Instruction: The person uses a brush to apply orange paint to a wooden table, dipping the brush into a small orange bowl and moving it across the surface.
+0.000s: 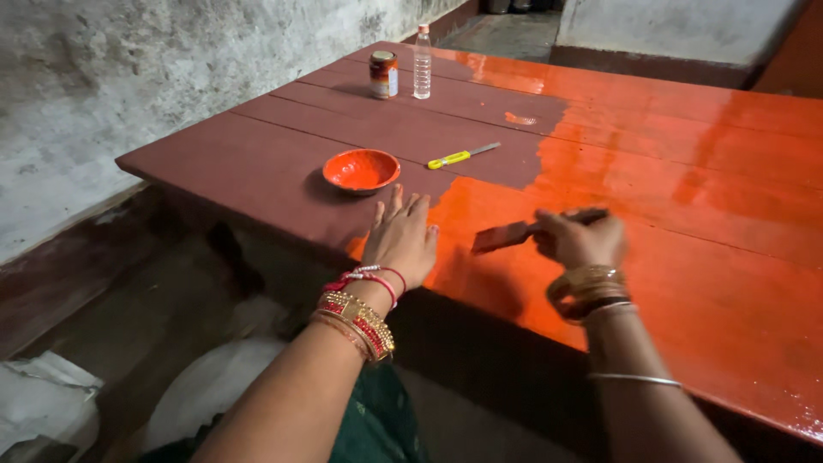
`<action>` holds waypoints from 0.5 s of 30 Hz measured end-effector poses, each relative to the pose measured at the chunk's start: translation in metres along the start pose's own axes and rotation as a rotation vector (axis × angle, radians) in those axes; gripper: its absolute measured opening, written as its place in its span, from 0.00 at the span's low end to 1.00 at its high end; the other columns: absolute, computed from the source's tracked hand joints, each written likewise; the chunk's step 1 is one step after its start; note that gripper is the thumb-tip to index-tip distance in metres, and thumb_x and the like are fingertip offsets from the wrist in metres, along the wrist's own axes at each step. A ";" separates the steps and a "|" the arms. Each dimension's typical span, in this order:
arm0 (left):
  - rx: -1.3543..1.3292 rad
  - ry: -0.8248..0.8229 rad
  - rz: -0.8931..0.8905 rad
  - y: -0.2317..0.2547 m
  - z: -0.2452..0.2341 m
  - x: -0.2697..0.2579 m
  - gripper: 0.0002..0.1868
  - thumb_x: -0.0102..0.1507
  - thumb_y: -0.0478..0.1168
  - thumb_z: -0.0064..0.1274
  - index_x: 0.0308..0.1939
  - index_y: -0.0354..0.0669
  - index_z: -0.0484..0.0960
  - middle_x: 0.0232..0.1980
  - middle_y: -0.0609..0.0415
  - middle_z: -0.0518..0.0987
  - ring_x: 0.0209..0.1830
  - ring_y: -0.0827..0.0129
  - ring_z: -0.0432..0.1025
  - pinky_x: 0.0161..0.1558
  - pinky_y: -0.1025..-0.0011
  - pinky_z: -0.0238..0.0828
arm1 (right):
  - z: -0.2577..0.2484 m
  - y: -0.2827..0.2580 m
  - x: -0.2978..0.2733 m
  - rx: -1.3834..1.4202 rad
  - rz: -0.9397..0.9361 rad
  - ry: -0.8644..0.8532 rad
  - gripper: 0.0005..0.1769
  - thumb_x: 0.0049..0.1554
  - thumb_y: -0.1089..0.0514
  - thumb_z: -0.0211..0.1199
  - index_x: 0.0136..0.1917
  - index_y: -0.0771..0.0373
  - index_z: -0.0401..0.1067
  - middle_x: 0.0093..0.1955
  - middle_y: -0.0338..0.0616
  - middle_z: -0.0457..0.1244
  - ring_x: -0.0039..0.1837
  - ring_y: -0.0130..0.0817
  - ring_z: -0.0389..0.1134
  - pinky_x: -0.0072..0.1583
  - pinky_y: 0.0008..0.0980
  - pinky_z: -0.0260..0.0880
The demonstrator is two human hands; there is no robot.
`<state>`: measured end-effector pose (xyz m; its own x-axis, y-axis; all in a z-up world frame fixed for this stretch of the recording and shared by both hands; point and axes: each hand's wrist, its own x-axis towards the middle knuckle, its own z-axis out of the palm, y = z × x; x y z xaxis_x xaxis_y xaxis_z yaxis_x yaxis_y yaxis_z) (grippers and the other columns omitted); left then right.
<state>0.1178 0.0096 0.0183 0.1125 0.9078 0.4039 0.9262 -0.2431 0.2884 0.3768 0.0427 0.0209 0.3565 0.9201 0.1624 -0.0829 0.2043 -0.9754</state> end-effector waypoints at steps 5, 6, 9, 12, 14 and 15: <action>0.000 -0.044 -0.031 -0.012 0.003 0.004 0.30 0.68 0.45 0.44 0.72 0.37 0.61 0.77 0.45 0.61 0.82 0.51 0.41 0.78 0.51 0.35 | -0.021 0.009 0.001 -0.235 0.114 0.056 0.15 0.48 0.64 0.76 0.39 0.71 0.69 0.35 0.54 0.68 0.34 0.41 0.73 0.34 0.38 0.75; -0.006 -0.042 -0.030 -0.014 0.004 0.004 0.30 0.68 0.45 0.44 0.72 0.37 0.61 0.77 0.45 0.61 0.82 0.51 0.41 0.77 0.51 0.35 | -0.033 0.003 0.004 -0.263 0.088 0.060 0.15 0.48 0.64 0.76 0.38 0.71 0.69 0.34 0.53 0.68 0.33 0.40 0.72 0.33 0.38 0.74; 0.021 -0.056 -0.048 -0.019 0.007 0.007 0.30 0.68 0.45 0.44 0.72 0.38 0.62 0.77 0.45 0.62 0.82 0.51 0.42 0.78 0.50 0.36 | -0.070 -0.028 0.012 -0.526 -0.055 0.070 0.14 0.51 0.62 0.75 0.34 0.74 0.73 0.31 0.55 0.67 0.31 0.40 0.70 0.33 0.37 0.71; 0.029 -0.044 -0.049 -0.020 0.011 0.010 0.30 0.68 0.46 0.44 0.72 0.38 0.62 0.76 0.46 0.63 0.82 0.52 0.43 0.77 0.50 0.37 | -0.077 -0.051 0.017 -0.704 -0.098 0.241 0.12 0.52 0.59 0.76 0.36 0.68 0.76 0.32 0.50 0.69 0.34 0.38 0.71 0.35 0.36 0.70; 0.015 -0.041 -0.047 -0.022 0.014 0.013 0.29 0.68 0.46 0.44 0.71 0.38 0.62 0.76 0.47 0.63 0.82 0.52 0.43 0.77 0.49 0.37 | -0.073 -0.054 0.023 -0.539 -0.136 0.287 0.13 0.52 0.59 0.77 0.39 0.69 0.74 0.34 0.51 0.70 0.36 0.36 0.74 0.37 0.32 0.75; 0.010 -0.041 -0.050 -0.024 0.016 0.013 0.29 0.68 0.46 0.44 0.71 0.38 0.63 0.76 0.47 0.63 0.82 0.52 0.43 0.77 0.49 0.37 | -0.067 -0.050 0.030 -0.439 -0.110 0.251 0.13 0.52 0.60 0.77 0.39 0.69 0.74 0.36 0.52 0.70 0.37 0.37 0.75 0.38 0.33 0.77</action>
<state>0.1030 0.0321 0.0030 0.0807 0.9319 0.3537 0.9344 -0.1943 0.2987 0.4544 0.0378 0.0644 0.5577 0.7815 0.2796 0.3473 0.0863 -0.9338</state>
